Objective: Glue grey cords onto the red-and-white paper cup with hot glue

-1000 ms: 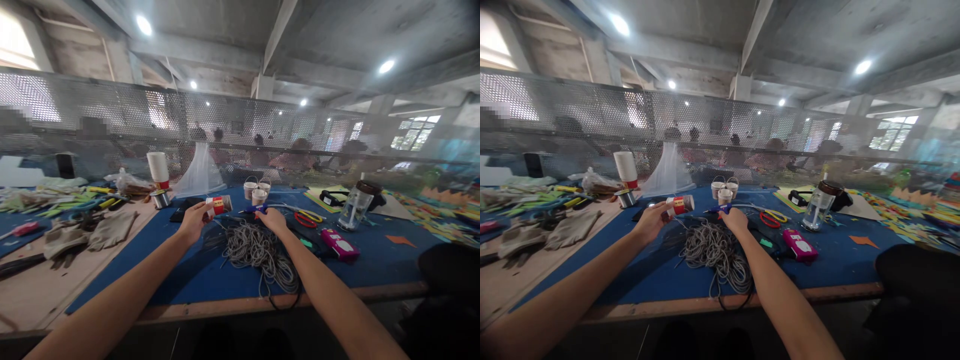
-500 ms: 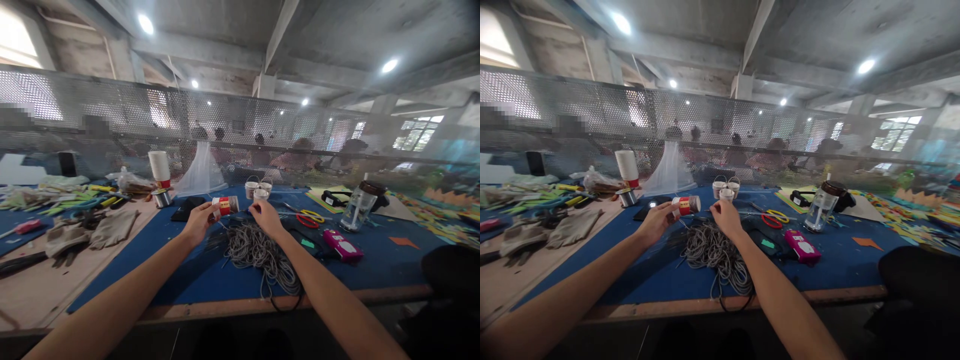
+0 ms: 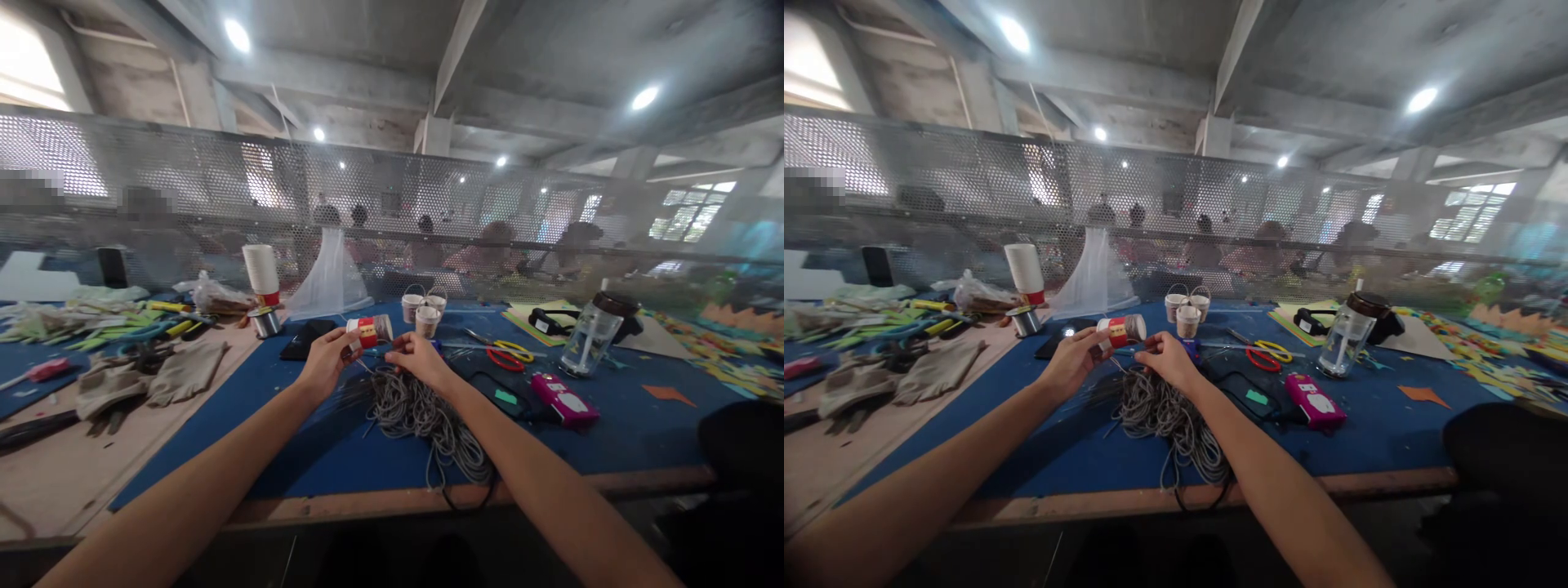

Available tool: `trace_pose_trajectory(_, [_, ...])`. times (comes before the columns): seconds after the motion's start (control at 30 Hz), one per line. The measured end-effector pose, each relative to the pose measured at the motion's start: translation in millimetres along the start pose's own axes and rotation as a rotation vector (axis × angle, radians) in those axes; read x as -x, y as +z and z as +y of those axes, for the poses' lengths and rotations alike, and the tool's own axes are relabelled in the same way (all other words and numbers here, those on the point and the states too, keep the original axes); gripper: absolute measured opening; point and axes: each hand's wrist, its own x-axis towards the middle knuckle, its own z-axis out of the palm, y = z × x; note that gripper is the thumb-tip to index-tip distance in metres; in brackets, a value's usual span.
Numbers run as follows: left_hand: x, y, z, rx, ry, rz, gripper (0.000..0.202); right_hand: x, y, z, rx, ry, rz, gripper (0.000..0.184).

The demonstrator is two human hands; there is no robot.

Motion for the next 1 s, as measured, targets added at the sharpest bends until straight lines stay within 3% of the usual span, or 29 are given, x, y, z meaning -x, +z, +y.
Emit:
trace_pose_trajectory(0.17, [-1.2,-1.1,-1.5,-0.063,0.034,-0.011,0.030,6.2,-4.8,-7.9,0.298,-0.209,0.085,0.011])
trace_pose_trajectory(0.37, [4.1,2.1,0.9,-0.239,0.094,-0.037,0.034,13.9,-6.2,-17.0,0.560,-0.417,0.230,0.015])
trace_pose_trajectory(1.0, [13.1,6.4,4.3,-0.462,0.136,-0.183,0.036,15.7,-8.9,-21.8,0.619,-0.576,0.332,0.017])
